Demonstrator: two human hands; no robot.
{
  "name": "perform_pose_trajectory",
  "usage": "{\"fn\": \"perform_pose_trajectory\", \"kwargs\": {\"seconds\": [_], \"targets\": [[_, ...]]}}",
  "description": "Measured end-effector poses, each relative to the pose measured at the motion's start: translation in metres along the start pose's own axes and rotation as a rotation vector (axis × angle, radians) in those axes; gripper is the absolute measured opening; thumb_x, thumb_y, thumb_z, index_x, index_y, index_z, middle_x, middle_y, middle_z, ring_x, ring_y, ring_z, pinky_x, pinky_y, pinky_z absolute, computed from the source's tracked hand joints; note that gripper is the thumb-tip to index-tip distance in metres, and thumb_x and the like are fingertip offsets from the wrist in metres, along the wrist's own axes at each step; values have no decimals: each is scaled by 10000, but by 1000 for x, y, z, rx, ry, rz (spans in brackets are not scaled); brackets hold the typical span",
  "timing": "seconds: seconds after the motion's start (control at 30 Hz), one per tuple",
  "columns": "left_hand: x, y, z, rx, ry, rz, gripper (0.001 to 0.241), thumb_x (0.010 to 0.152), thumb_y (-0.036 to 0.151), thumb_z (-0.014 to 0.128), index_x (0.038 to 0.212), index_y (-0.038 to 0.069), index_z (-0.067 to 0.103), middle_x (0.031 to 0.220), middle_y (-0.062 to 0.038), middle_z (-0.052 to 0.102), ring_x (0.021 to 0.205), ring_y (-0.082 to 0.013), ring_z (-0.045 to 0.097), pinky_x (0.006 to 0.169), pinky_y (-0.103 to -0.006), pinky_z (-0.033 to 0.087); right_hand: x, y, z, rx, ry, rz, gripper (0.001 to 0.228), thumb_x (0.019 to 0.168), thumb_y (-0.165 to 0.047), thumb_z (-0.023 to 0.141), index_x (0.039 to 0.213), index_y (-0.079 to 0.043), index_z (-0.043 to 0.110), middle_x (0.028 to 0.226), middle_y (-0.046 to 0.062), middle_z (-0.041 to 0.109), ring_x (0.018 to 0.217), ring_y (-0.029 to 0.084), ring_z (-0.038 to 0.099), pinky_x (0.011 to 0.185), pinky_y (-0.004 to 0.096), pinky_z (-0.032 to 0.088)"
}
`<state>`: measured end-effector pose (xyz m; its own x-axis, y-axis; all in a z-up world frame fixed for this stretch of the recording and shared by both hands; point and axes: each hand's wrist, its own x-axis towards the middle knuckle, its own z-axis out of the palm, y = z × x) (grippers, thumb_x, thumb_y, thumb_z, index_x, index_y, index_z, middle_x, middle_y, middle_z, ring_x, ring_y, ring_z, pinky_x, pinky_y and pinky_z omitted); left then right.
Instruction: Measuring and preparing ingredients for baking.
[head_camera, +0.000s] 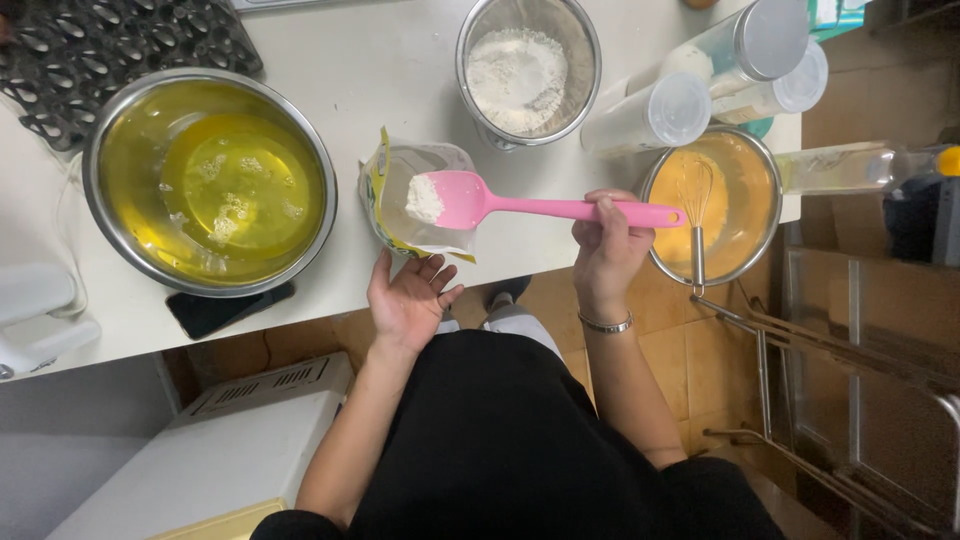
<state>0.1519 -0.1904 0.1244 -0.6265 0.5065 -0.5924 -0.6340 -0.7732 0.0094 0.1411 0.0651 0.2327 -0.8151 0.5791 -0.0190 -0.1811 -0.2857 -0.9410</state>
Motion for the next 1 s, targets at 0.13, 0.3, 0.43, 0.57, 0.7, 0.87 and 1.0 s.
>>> {"fn": "perform_pose_trajectory", "kwargs": {"seconds": [0.13, 0.3, 0.43, 0.57, 0.7, 0.87, 1.0], "targets": [[-1, -1, 2, 2, 25, 8, 614, 1009, 590, 439, 1182, 20, 591, 1062, -117, 696, 1059, -318, 671, 887, -524, 572, 1, 2, -6, 63, 32, 47, 149, 1047, -81, 574, 977, 24, 653, 653, -39, 422, 541, 53, 301, 503, 260, 254], [0, 0, 2, -1, 23, 5, 618, 1011, 584, 435, 1181, 12, 596, 1063, -121, 694, 1057, -316, 670, 887, -521, 574, 7, -3, -9, 101, 128, 177, 173, 1028, -152, 580, 968, -1, 640, 685, -5, 488, 556, 80, 358, 506, 267, 293], [2, -1, -3, 2, 0, 20, 612, 1009, 567, 440, 1170, 0, 607, 1055, -122, 696, 1047, -321, 677, 885, -523, 575, 16, -1, -25, 215, 222, 281, 186, 1017, -210, 599, 979, -33, 642, 693, -9, 507, 555, 76, 390, 508, 255, 321], [0, 1, -2, -16, 2, 19, 593, 1011, 558, 442, 1157, 7, 608, 1061, -124, 701, 1050, -321, 679, 890, -528, 576, 36, 0, -49, 234, 246, 190, 174, 1029, -210, 613, 992, -44, 650, 698, -14, 505, 556, 69, 387, 499, 243, 303], [-1, 1, -6, -19, -27, 15, 590, 1004, 566, 445, 1149, 18, 610, 1062, -124, 705, 1055, -318, 677, 893, -523, 577, 60, 6, -58, 157, 348, 40, 195, 1046, -208, 625, 1062, -20, 671, 746, -4, 536, 621, 80, 448, 539, 253, 349], [-2, 2, -9, -18, -43, 34, 575, 1022, 558, 456, 1164, 21, 604, 1043, -114, 694, 1069, -318, 676, 900, -524, 576, 78, 34, -50, -181, 296, -105, 194, 1046, -165, 639, 1157, -16, 692, 832, -5, 608, 678, 63, 522, 561, 224, 398], [-3, 3, -8, -38, -30, 31, 595, 1010, 568, 442, 1170, 18, 600, 1046, -112, 697, 1058, -311, 678, 900, -518, 576, 67, 24, -28, -695, -40, -418, 139, 1043, -40, 677, 1172, 10, 690, 1096, 93, 685, 841, 126, 597, 677, 247, 467]]}}
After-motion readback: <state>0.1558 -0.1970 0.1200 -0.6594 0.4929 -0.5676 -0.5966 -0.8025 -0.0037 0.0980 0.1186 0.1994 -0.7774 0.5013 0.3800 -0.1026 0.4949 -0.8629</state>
